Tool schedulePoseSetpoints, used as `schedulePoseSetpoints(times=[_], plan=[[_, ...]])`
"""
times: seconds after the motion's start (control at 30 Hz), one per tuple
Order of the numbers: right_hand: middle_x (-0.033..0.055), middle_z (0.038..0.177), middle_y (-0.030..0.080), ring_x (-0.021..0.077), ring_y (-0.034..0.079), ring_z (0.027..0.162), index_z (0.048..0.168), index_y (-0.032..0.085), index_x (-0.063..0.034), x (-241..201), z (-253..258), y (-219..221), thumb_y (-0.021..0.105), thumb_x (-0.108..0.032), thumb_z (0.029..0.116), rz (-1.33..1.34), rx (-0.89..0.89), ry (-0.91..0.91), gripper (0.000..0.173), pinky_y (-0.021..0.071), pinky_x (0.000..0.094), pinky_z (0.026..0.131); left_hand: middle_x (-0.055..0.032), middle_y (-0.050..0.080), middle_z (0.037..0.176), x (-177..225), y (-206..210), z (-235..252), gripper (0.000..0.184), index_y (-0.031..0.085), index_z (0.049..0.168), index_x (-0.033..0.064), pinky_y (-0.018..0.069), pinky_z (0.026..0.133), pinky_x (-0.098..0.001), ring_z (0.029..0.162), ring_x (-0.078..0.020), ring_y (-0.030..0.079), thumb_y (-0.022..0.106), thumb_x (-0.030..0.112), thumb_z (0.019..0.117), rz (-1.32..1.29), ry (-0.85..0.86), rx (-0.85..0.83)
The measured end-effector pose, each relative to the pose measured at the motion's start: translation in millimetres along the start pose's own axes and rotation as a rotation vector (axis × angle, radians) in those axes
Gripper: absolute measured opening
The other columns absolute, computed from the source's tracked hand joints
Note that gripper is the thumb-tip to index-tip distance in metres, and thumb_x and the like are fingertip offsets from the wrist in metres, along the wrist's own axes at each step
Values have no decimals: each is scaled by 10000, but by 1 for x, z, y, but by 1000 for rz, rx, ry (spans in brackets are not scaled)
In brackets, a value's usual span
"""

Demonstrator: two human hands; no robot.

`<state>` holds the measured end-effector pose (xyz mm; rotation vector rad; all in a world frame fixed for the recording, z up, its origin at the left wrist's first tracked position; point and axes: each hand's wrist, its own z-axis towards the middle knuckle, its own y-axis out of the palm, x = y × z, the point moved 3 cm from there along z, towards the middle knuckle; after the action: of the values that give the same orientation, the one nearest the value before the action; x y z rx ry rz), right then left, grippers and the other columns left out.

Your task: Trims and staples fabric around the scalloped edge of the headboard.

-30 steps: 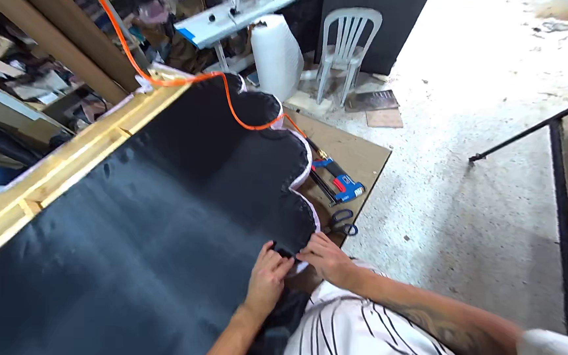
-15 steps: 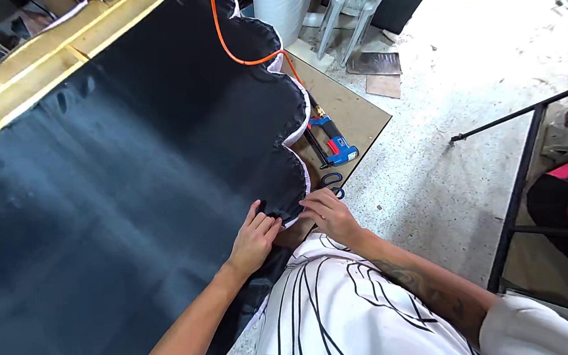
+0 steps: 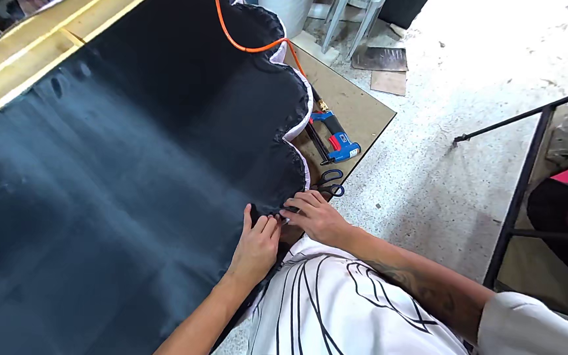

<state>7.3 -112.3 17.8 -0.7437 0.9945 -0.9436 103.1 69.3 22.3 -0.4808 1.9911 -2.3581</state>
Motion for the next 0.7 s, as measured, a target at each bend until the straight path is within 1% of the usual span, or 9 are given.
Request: schedulePoseSetpoints(times=[0.1,0.17,0.23,0.3,0.4,0.47,0.57,0.63,0.7], plan=[[68,1161,720,243,644,1131,1200,751,-124,0,-7,8,600,-73,988,7,59,-86,266,457,458,1102,-81,646,1384,21,3,-6,409,645,1370,69,127,1217,-714,1364,-276,542,531,235,1015,80,-170,-75],[60,1118,738,232,660,1082,1170,764,-97,3,-14,12,608,-44,972,14,98,-139,257,464,450,1092,-94,616,1431,34,6,-6,596,553,1484,110,118,1229,-697,1389,-279,524,502,486,1024,69,-347,-56],[57,1135,742,224,659,1065,1144,770,-91,9,-17,14,610,-52,967,32,109,-184,241,466,449,1072,-92,574,1462,45,14,-2,809,409,1590,221,110,1208,-721,1401,-286,497,382,739,969,52,-525,-24],[63,1115,743,226,658,1052,1081,773,-79,13,-15,15,612,-73,967,79,98,-235,198,473,450,1042,-99,500,1536,56,24,-1,829,337,1614,353,63,1170,-782,1466,-314,412,360,812,925,78,-607,-23],[37,1090,741,208,666,1101,1086,767,-105,34,5,-11,590,-105,988,203,-98,-326,203,502,426,1049,-86,430,1604,69,31,2,792,353,1596,404,61,1127,-836,1524,-337,325,387,812,918,126,-683,-1],[49,1146,745,227,680,1144,1163,749,-117,83,23,-49,574,-120,999,169,-251,-342,240,537,444,1030,-81,374,1646,79,34,5,754,355,1594,408,51,1134,-835,1553,-333,271,380,784,941,125,-765,-6],[121,1215,713,341,636,1213,1216,732,-95,210,61,-98,592,-106,948,14,-484,-289,302,518,551,1036,-41,212,1719,98,42,11,717,286,1611,447,15,1163,-814,1598,-293,115,372,752,967,80,-923,-24],[106,1256,681,371,570,1279,1268,708,-156,286,79,-104,630,-52,831,-51,-671,-425,456,476,579,1066,-14,174,1730,103,44,15,659,275,1606,473,15,1177,-806,1604,-268,79,402,692,998,73,-993,-17],[118,1342,644,382,532,1337,1382,649,-202,329,84,-88,718,-22,729,-91,-835,-605,681,422,579,1134,-9,203,1722,105,45,18,609,307,1593,479,41,1179,-796,1601,-257,109,462,613,1019,93,-1024,10]])
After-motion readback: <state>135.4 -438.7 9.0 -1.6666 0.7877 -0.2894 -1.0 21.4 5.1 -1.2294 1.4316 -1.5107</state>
